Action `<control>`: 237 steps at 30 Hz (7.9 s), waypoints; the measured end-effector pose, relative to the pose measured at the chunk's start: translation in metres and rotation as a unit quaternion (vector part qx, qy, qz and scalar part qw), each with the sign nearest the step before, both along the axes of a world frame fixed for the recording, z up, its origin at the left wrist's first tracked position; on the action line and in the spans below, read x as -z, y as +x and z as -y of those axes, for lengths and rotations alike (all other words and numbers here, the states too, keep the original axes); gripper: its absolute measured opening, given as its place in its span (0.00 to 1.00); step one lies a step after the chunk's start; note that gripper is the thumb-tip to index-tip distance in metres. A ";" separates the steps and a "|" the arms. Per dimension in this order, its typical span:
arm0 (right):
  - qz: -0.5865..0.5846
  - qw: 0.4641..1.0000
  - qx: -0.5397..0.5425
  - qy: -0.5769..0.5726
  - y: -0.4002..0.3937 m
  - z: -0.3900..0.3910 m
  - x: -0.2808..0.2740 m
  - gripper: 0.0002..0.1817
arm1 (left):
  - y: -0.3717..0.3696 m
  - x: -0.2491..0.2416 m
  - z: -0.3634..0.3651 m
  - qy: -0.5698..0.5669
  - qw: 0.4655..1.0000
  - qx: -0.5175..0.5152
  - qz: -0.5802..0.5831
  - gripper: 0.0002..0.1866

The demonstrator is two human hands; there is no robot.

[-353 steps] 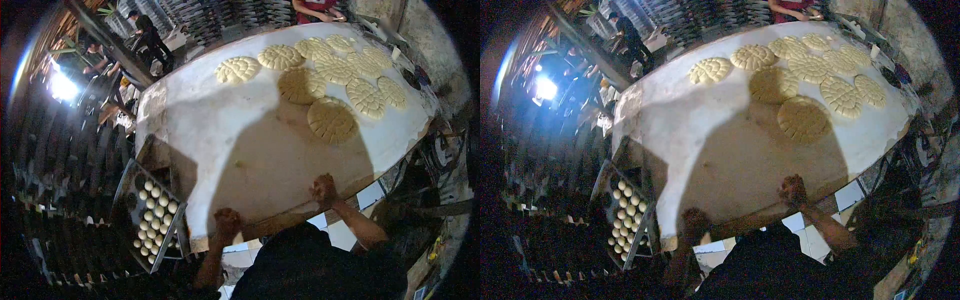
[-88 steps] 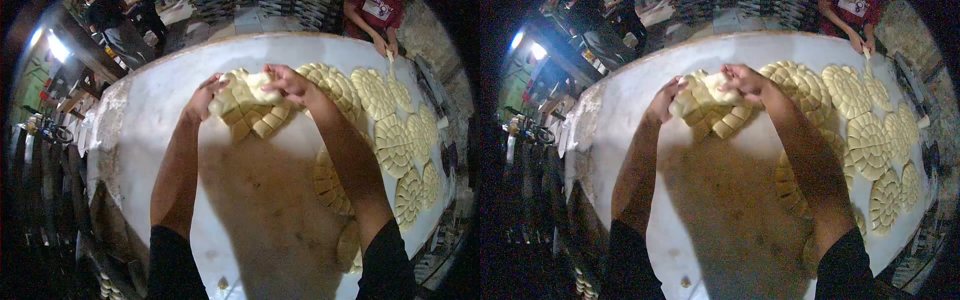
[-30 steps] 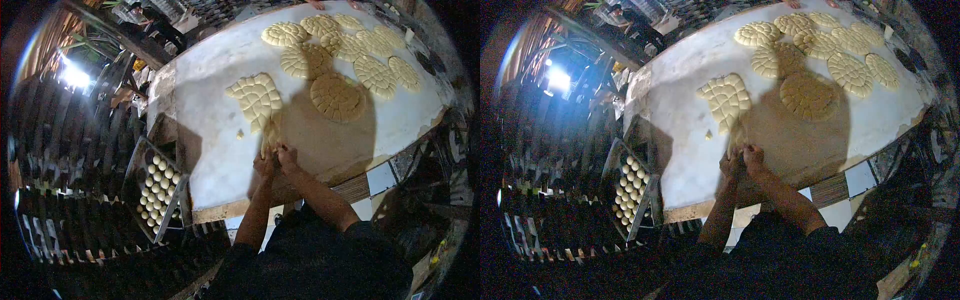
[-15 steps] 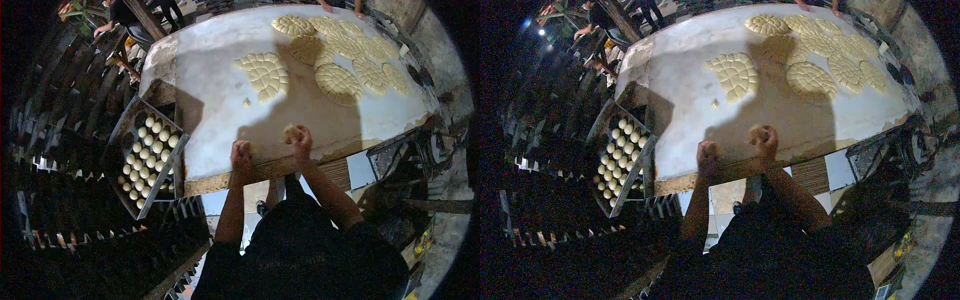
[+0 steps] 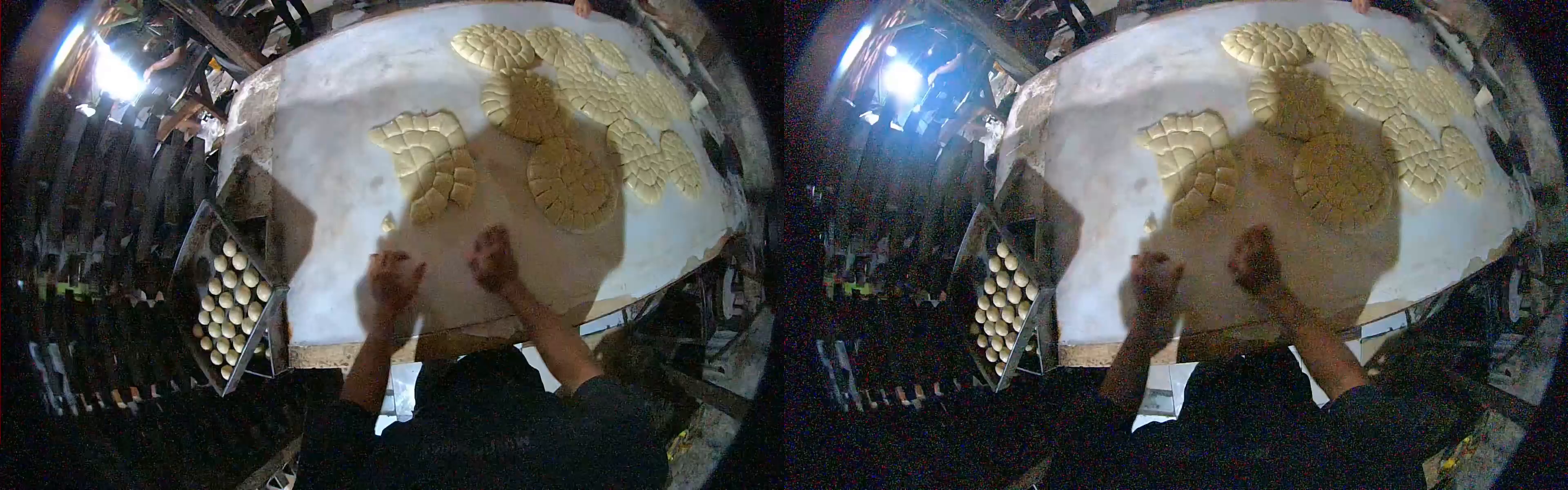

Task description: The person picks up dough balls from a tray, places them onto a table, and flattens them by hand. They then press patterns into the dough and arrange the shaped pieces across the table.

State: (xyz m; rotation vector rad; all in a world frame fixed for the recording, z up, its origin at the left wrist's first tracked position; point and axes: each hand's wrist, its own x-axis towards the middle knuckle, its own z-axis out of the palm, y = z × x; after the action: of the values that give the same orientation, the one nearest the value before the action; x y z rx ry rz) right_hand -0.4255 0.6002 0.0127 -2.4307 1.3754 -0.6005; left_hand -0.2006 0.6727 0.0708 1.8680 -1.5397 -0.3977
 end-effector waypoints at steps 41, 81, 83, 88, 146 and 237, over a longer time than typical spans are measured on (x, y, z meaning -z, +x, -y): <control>0.154 0.988 -0.005 -0.008 0.209 0.021 -0.010 0.09 | 0.142 0.031 -0.021 0.085 0.988 0.040 -0.125 0.16; -0.023 0.987 -0.152 -0.036 -0.078 0.018 -0.011 0.17 | 0.089 0.073 -0.027 0.027 0.979 0.029 0.202 0.18; 0.025 0.995 -0.095 -0.014 -0.027 0.026 -0.007 0.17 | 0.061 0.100 0.013 -0.100 0.963 0.000 0.250 0.12; 0.004 0.973 -0.226 -0.048 -0.012 -0.038 0.036 0.17 | -0.031 0.043 -0.019 -0.029 0.993 0.056 0.099 0.08; 0.214 0.909 -0.352 -0.060 0.498 0.040 -0.128 0.15 | 0.558 -0.039 -0.035 0.131 0.954 -0.197 0.184 0.17; -0.018 0.992 -0.126 0.001 -0.090 0.026 0.026 0.16 | 0.090 0.075 -0.019 -0.020 0.971 0.113 0.208 0.05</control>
State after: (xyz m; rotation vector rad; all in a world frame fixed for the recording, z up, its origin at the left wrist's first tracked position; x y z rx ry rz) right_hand -0.5157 0.5747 -0.0132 -2.5694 1.0565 -0.4930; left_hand -0.1110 0.6915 -0.0042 1.8285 -2.0323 -0.0708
